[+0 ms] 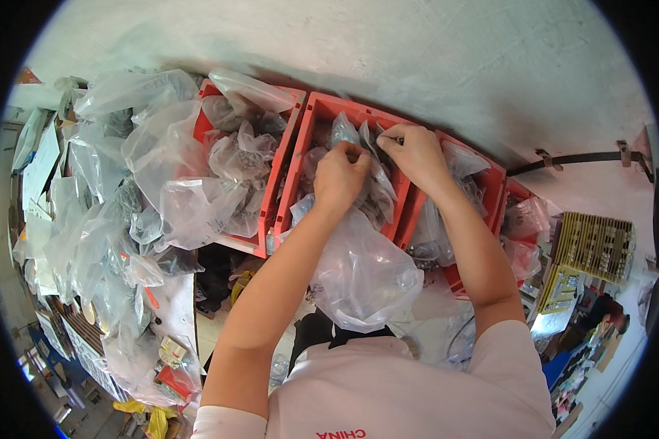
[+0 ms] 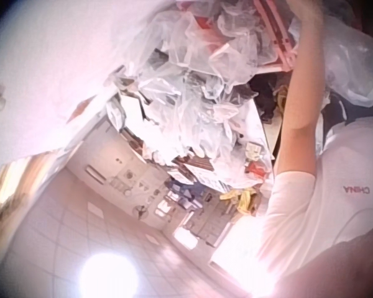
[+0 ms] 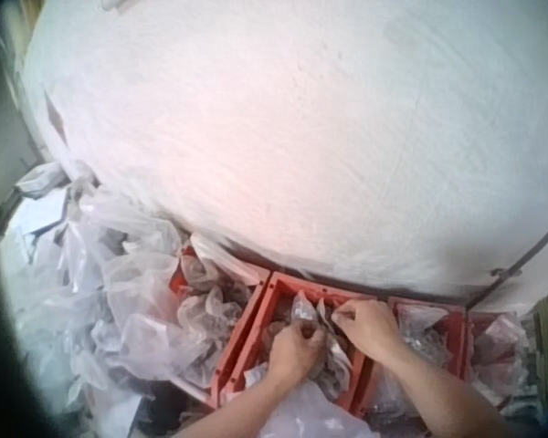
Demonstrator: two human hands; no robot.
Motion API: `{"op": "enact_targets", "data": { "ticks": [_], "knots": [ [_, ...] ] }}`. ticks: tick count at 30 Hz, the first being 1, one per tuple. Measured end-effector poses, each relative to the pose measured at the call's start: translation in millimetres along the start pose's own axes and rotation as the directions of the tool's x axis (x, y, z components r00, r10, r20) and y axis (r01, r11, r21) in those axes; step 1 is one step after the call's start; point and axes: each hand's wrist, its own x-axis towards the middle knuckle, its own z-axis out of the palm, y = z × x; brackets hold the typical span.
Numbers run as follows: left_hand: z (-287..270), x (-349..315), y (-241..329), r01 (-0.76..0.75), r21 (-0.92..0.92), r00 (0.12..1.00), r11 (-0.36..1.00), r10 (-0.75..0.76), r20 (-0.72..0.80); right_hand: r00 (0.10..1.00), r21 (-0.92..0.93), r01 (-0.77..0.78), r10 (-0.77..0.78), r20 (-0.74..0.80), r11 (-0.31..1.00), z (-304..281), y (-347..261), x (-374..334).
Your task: The person handles yellow blister packs of hardware, placing them on a blue machine and then moving to a red crate to sort small plastic bags containing screws and fasteners. The person repeatedly picks up, inspects, and places bags into the crate compartments.
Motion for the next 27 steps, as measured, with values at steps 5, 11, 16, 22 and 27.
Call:
{"op": "enact_targets", "data": {
  "ticks": [5, 11, 16, 22, 27],
  "knots": [
    [5.4, 4.7, -0.3, 0.072, -0.109, 0.996, 0.991, -0.077, -0.040, 0.996, -0.130, 0.030, -0.018, 0.088, 0.991, 2.9, -1.2, 1.2],
    [8.5, 19.5, -7.4, 0.093, -0.198, 0.995, 0.976, -0.084, 0.049, 0.996, -0.138, 0.010, 0.003, 0.091, 0.990, 3.9, -2.0, 1.9],
    [10.8, 25.7, -15.5, 0.014, -0.148, 0.997, 0.989, -0.002, 0.082, 0.994, -0.152, 0.034, -0.016, 0.113, 0.988, 2.2, -5.7, 3.9],
    [14.6, 19.5, -17.8, -0.186, 0.017, 0.982, 0.982, 0.187, -0.004, 0.991, -0.108, 0.000, 0.015, 0.132, 0.994, 0.2, -2.7, 11.2],
    [7.8, 16.5, -15.8, -0.181, 0.059, 0.982, 0.982, 0.184, -0.043, 1.000, -0.192, -0.001, 0.004, 0.019, 0.981, -2.1, 2.8, 11.0]
  ]
}}
